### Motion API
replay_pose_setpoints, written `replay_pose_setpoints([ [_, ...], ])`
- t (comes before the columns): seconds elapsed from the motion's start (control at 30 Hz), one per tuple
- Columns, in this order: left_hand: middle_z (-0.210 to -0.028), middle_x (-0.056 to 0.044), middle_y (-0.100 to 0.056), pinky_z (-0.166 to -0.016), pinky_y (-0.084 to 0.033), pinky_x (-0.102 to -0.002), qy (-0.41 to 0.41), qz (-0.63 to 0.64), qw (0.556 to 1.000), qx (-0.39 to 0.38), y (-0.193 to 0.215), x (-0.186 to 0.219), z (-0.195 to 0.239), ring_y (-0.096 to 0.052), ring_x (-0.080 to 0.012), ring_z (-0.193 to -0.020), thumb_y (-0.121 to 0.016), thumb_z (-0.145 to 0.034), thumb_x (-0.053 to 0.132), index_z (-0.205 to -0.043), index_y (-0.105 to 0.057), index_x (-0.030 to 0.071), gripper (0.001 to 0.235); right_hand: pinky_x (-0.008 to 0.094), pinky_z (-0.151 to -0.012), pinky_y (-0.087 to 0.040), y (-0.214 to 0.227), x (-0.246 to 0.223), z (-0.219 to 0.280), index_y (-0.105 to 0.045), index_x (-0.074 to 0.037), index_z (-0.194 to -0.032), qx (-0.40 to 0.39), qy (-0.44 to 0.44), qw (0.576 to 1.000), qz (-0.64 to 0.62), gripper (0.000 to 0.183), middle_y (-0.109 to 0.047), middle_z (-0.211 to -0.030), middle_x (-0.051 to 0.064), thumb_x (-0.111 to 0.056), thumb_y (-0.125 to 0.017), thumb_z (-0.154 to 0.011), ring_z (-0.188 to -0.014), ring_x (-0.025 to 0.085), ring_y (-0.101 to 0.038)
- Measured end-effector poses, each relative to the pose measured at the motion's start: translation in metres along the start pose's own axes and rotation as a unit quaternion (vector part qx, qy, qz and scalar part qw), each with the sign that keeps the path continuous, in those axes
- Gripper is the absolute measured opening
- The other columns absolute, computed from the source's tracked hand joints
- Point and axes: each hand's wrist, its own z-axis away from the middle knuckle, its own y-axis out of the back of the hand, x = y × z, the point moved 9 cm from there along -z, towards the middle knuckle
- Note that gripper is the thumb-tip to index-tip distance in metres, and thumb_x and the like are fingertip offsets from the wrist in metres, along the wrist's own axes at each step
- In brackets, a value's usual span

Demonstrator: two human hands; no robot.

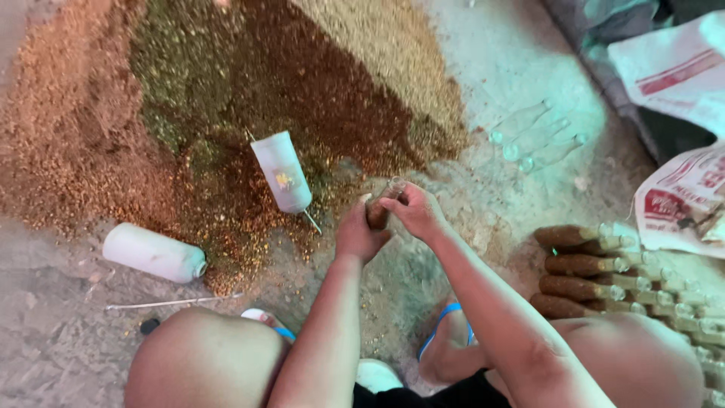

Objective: The person scoops a granular mixture from a pile on the floor and pours it into a plastic bottle using a funnel. They then use a metal rod to tamp down the contents inside the bottle.

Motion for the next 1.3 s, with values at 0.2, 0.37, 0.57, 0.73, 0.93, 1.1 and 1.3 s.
replay_pose_setpoints([
  [0.2,-0.140,-0.014,-0.063,-0.115,-0.046,-0.052,0.025,0.119,0.993,0.006,0.047,0.019,0.017,-0.055,-0.0357,-0.136,-0.080,-0.066,0.034,-0.151,-0.049,0.020,0.091,0.046,-0.090,-0.061,0.027,-0.050,-0.015,-0.064,-0.005,-0.135,0.011,0.162,0.975,-0.150,0.054,-0.066,-0.130,0.024,0.011,-0.044,-0.088,-0.108,0.034,-0.072],
  [0.37,-0.121,-0.013,-0.069,-0.107,-0.052,-0.052,-0.013,0.152,0.988,0.004,0.079,0.011,0.017,-0.062,-0.0356,-0.125,-0.086,-0.060,0.043,-0.128,-0.063,0.018,0.076,0.041,-0.067,-0.059,0.017,-0.227,0.079,-0.071,-0.011,-0.126,0.087,0.578,0.763,0.276,0.044,-0.064,-0.142,0.013,-0.003,-0.054,-0.086,-0.089,0.032,-0.072],
  [0.57,-0.106,-0.012,-0.072,-0.098,-0.051,-0.048,-0.048,0.225,0.973,0.010,0.104,-0.010,0.003,-0.067,-0.0315,-0.114,-0.091,-0.057,0.039,-0.110,-0.070,0.016,0.061,0.040,-0.064,-0.055,-0.023,-0.284,0.094,-0.064,-0.003,-0.122,0.039,0.709,0.581,0.399,0.037,-0.056,-0.147,0.018,-0.006,-0.042,-0.093,-0.088,0.036,-0.062],
  [0.73,-0.110,-0.019,-0.069,-0.099,-0.050,-0.058,-0.078,0.286,0.955,-0.011,0.136,0.020,0.053,-0.063,-0.0404,-0.119,-0.084,-0.062,0.033,-0.111,-0.067,0.010,0.056,0.035,-0.081,-0.059,-0.058,-0.268,0.058,-0.049,-0.013,-0.146,-0.076,0.600,0.543,0.583,0.062,-0.033,-0.168,0.007,-0.006,-0.053,-0.085,-0.109,0.034,-0.067],
  [0.93,-0.130,-0.018,-0.065,-0.113,-0.044,-0.061,-0.098,0.204,0.974,-0.008,0.128,0.035,0.033,-0.055,-0.0432,-0.133,-0.083,-0.062,0.026,-0.127,-0.063,0.012,0.070,0.058,-0.086,-0.059,-0.003,-0.290,0.054,-0.052,-0.021,-0.146,-0.023,0.452,0.840,0.300,0.075,-0.031,-0.166,0.013,-0.010,-0.067,-0.073,-0.104,0.052,-0.066],
  [1.1,-0.142,-0.015,-0.062,-0.117,-0.043,-0.053,-0.091,0.176,0.980,-0.007,0.069,0.048,0.016,-0.054,-0.0360,-0.138,-0.085,-0.062,0.026,-0.142,-0.057,0.019,0.085,0.045,-0.110,-0.048,0.033,-0.190,0.003,-0.042,-0.023,-0.155,-0.120,0.215,0.948,0.201,0.088,-0.055,-0.150,0.007,-0.039,-0.079,-0.078,-0.135,0.031,-0.057],
  [1.3,-0.145,-0.027,-0.056,-0.119,-0.037,-0.059,-0.153,0.173,0.971,-0.060,-0.007,0.130,0.000,-0.048,-0.0464,-0.141,-0.087,-0.067,0.016,-0.148,-0.050,0.009,0.089,0.047,-0.093,-0.053,0.134,-0.141,0.014,-0.068,-0.008,-0.125,-0.116,0.152,0.970,0.149,0.057,-0.073,-0.114,0.016,-0.042,-0.082,-0.082,-0.109,0.035,-0.070],
])
